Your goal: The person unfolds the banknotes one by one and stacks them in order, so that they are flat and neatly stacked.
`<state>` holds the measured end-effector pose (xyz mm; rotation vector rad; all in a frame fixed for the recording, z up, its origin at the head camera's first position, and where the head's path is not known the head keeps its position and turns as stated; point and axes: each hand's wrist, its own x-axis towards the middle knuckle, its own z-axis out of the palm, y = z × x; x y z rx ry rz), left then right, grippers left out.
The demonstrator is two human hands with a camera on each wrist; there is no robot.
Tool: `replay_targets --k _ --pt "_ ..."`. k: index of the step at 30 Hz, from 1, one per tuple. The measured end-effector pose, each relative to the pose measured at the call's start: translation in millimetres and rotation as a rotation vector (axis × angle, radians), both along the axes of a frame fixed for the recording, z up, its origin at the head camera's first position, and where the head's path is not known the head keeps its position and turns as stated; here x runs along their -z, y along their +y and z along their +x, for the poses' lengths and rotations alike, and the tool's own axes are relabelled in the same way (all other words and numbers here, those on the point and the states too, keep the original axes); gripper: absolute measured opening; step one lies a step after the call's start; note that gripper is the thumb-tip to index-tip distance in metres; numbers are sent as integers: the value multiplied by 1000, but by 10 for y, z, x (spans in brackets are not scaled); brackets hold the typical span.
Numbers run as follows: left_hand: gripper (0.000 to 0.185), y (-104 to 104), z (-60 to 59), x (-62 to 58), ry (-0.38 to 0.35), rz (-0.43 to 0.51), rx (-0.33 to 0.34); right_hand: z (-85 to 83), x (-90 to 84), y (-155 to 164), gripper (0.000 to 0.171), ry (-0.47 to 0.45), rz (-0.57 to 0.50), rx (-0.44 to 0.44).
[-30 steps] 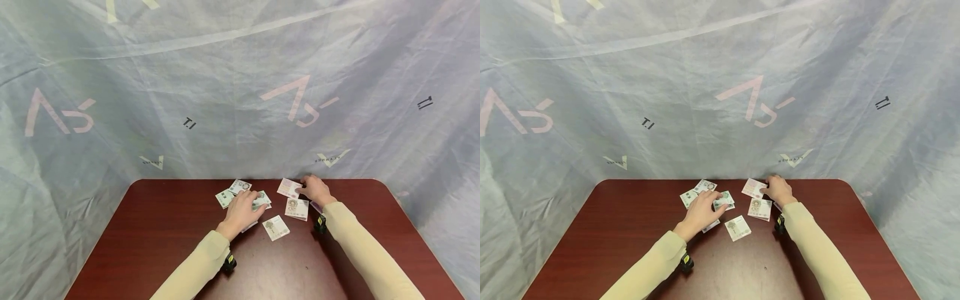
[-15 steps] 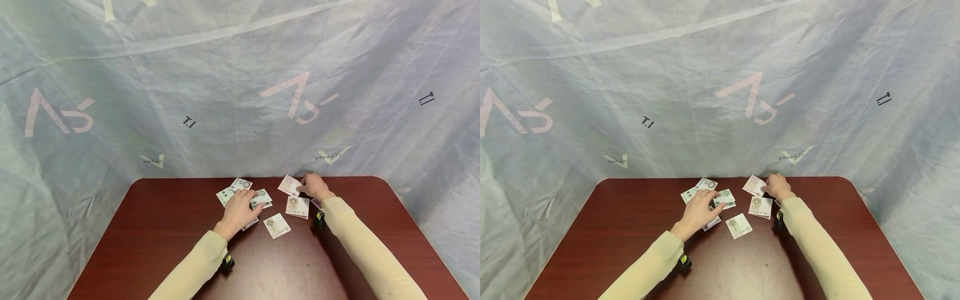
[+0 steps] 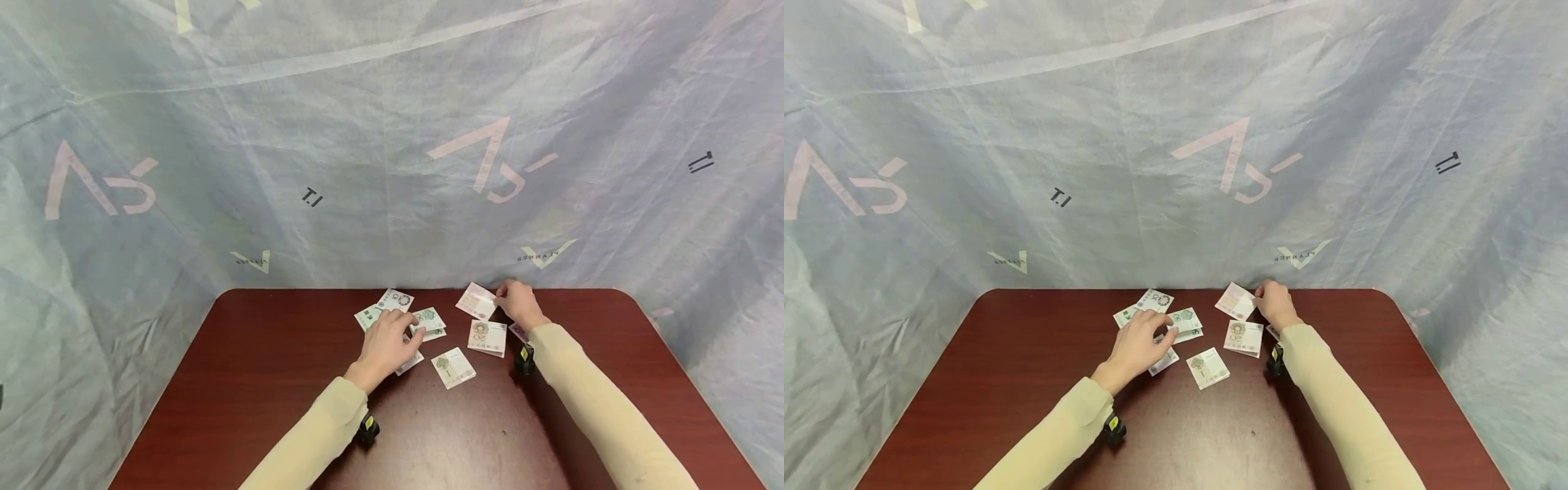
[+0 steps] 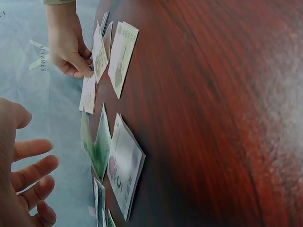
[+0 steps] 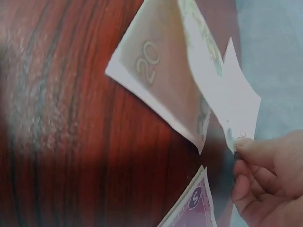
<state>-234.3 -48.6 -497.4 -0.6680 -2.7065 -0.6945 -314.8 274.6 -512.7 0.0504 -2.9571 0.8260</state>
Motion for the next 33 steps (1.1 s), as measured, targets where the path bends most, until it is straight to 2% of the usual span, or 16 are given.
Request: replay_targets --k 3,8,16,22,25,33 --pt "27 2 -20 -25 3 1 0 -7 -33 43 12 34 -34 -1" --pt "28 4 -8 -19 -2 -8 -3 74 -144 52 11 58 -86 -2" --pt "21 8 5 -26 -20 18 4 251 -371 12 17 34 -281 29" --pt "22 39 6 -68 -38 9 66 409 -524 -37 26 -35 -461 55" --pt "21 61 26 -70 -44 18 76 496 -592 -95 30 -66 -552 45" --pt "24 185 169 -46 -75 56 90 739 -702 -234 35 -146 -683 45"
